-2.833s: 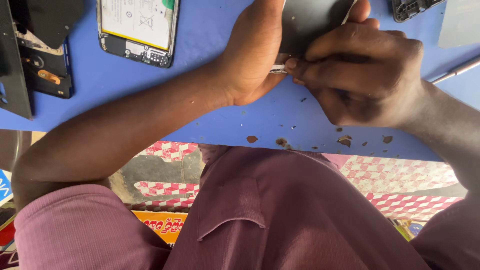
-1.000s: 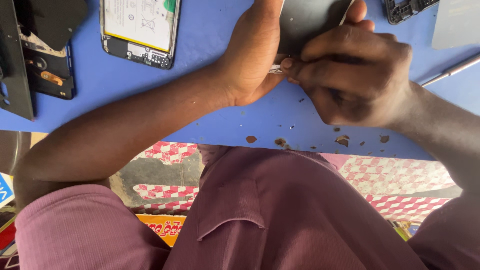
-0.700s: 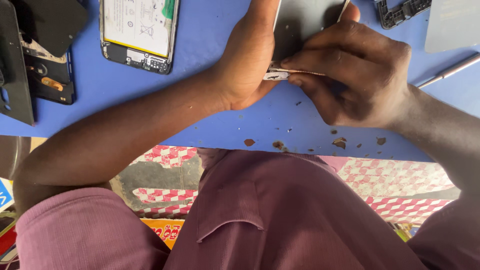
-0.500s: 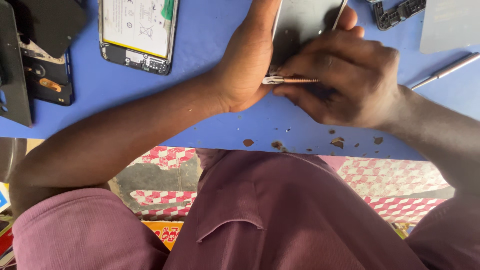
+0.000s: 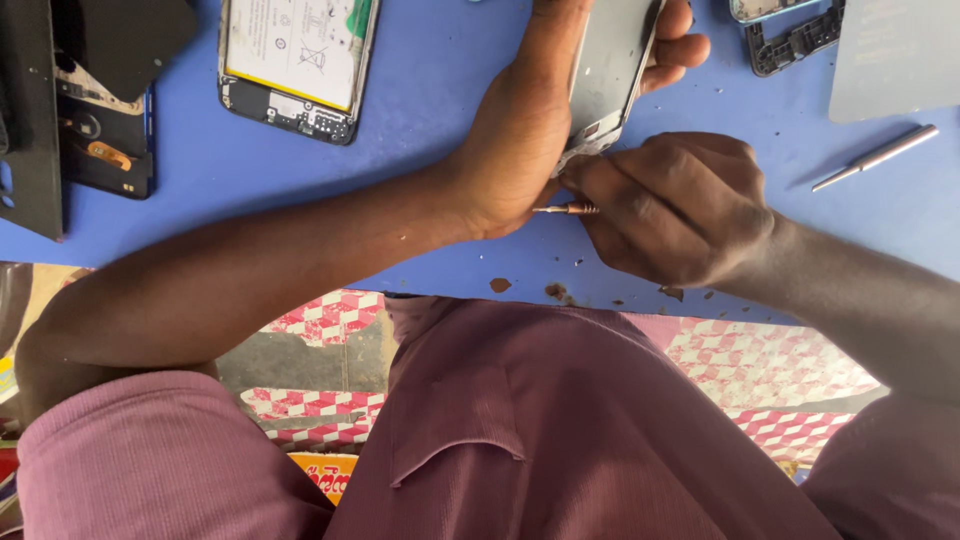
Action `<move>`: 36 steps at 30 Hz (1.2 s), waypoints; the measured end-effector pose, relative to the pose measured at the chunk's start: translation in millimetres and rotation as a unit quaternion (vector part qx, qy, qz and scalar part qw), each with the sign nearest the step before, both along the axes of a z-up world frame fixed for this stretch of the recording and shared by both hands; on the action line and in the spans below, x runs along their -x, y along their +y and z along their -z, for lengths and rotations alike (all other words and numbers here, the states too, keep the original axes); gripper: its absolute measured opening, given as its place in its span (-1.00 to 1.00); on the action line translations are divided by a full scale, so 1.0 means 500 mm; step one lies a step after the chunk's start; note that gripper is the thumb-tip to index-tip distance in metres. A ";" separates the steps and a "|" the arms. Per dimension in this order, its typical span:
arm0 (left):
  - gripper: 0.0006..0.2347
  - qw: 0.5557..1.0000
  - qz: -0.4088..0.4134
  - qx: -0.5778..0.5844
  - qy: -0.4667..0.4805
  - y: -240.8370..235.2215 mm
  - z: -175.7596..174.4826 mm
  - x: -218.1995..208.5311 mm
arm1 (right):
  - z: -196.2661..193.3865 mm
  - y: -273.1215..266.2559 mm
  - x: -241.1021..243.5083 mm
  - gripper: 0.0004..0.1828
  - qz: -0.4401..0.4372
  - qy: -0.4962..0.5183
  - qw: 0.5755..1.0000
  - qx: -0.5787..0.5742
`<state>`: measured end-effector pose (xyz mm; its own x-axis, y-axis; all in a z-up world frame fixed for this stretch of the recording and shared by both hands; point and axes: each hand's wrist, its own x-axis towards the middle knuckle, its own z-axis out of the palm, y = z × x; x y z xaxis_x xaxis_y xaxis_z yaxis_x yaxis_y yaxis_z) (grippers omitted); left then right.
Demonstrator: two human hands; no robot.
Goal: The person uses a screwdriver to remove screws from the bottom and top edges of a white smartphone, then uses a metal prying tool to lift and separate the screen assembly from the frame. The device remains partially disassembled on the workbench.
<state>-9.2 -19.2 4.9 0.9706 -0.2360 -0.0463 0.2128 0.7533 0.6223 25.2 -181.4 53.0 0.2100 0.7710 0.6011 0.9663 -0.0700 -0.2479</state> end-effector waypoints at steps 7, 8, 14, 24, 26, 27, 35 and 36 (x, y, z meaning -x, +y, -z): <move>-0.39 0.999 0.036 -0.015 -0.005 0.014 -0.013 -0.007 | -0.004 0.004 0.002 -0.74 0.047 0.091 0.994 0.049; -0.39 0.999 0.036 -0.023 -0.013 0.014 -0.014 -0.006 | -0.002 0.004 0.002 -0.74 0.042 0.099 0.993 0.051; -0.40 0.995 0.015 -0.078 -0.058 0.021 -0.013 -0.007 | 0.006 0.001 -0.007 -0.78 0.018 0.108 0.991 0.080; -0.57 0.991 -0.009 -0.078 -0.110 0.016 0.019 -0.032 | 0.003 -0.017 -0.023 -0.89 0.033 0.121 0.990 0.069; -0.55 0.995 0.009 -0.061 -0.084 0.027 0.016 -0.037 | -0.003 -0.015 -0.026 -0.87 0.035 0.153 0.986 0.061; -0.54 0.994 0.007 -0.065 -0.092 0.032 0.014 -0.038 | -0.006 -0.015 -0.030 -0.87 0.036 0.178 0.982 0.047; -0.54 0.993 -0.004 -0.089 -0.073 0.029 0.009 -0.025 | -0.006 -0.019 -0.035 -0.79 0.014 0.124 0.992 0.003; -0.55 0.992 -0.008 -0.096 -0.075 0.029 0.009 -0.024 | -0.005 -0.021 -0.034 -0.79 0.014 0.108 0.994 -0.002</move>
<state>2.7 -4.7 0.3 0.9737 -0.2209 0.0561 0.0956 0.6196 0.7791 41.9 -191.7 55.4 0.3558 0.7606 0.5431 0.8885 -0.0951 -0.4489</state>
